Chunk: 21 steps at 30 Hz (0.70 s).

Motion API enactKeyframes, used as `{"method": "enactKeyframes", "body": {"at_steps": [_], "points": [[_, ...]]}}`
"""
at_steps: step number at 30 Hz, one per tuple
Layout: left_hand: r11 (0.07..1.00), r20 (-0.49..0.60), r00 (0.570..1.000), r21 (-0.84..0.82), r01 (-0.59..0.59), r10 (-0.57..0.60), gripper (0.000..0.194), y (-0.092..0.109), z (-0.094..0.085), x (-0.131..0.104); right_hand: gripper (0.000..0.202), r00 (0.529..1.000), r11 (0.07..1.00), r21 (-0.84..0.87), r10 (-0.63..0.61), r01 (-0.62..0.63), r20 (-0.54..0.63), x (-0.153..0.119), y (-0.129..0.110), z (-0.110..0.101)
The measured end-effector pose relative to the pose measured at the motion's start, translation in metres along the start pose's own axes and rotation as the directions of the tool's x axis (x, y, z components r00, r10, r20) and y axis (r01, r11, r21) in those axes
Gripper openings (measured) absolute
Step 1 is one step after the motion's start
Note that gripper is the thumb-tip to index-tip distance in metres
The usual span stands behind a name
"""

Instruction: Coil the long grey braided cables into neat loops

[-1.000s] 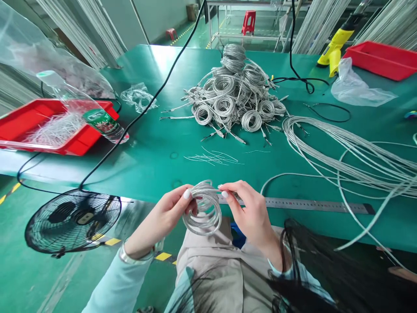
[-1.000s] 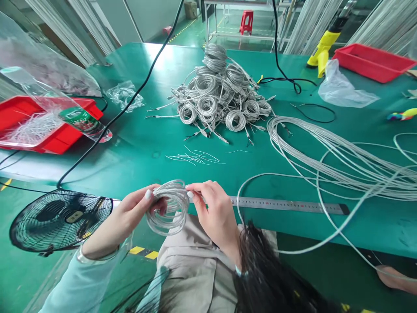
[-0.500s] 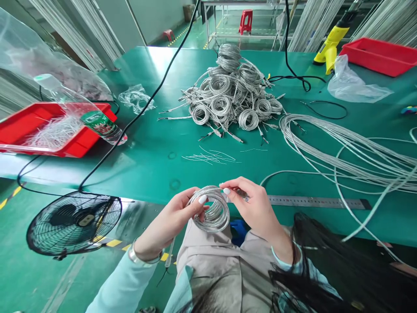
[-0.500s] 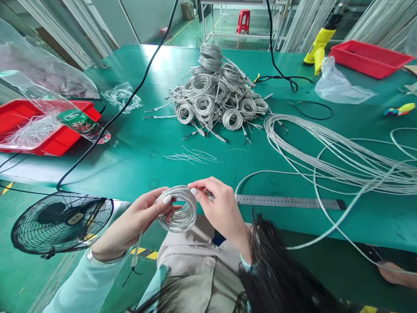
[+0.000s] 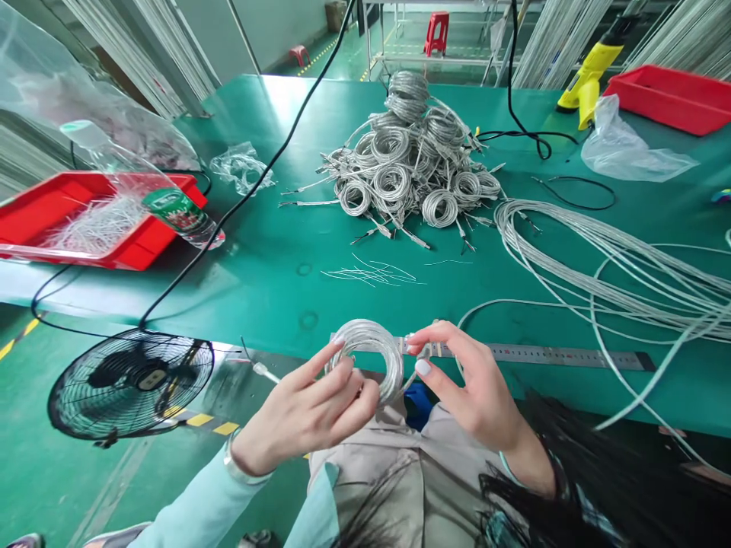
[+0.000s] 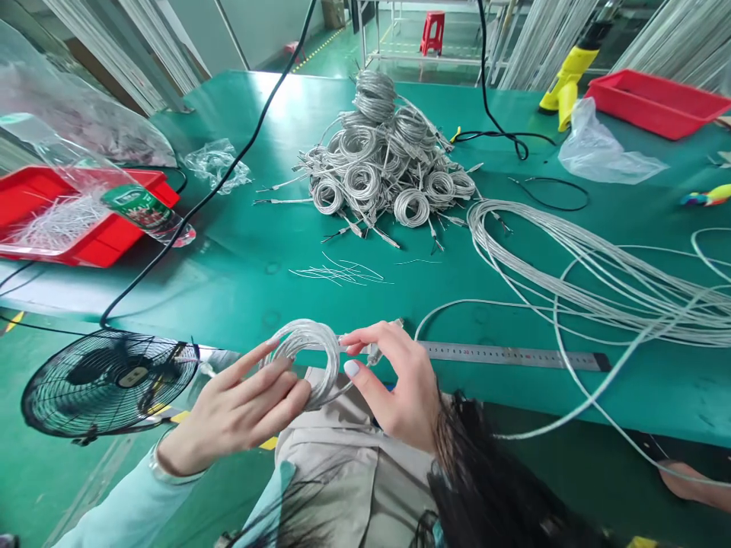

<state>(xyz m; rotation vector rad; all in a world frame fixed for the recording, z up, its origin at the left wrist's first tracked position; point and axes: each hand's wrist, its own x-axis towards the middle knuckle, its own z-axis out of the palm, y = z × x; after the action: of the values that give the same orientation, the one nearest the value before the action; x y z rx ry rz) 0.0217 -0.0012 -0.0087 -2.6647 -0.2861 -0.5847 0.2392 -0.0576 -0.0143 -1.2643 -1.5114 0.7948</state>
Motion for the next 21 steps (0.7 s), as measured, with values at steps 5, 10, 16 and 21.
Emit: {"method": "enactKeyframes", "body": {"at_steps": [5,10,16,21], "points": [[0.979,0.012,0.984,0.098,-0.179,0.178,0.016,-0.001,-0.002,-0.006,0.010,0.997,1.000,-0.014,-0.012,0.011,-0.083,-0.004,-0.004,0.000],[0.892,-0.076,0.891,-0.025,-0.451,0.448,0.018,0.002,0.003,-0.004,0.028,0.983,0.984,0.078,0.153,-0.162,0.105,0.014,0.003,-0.006],[0.752,-0.262,0.732,-0.032,-0.658,0.629,0.030,0.008,0.008,0.021,0.033,0.496,0.814,0.038,0.315,-0.579,0.809,0.064,-0.005,0.025],[0.766,-0.230,0.768,-0.122,-0.632,0.597,0.022,0.005,0.001,0.035,0.016,0.325,0.692,0.048,0.275,-0.720,0.905,0.082,-0.006,0.053]]}}
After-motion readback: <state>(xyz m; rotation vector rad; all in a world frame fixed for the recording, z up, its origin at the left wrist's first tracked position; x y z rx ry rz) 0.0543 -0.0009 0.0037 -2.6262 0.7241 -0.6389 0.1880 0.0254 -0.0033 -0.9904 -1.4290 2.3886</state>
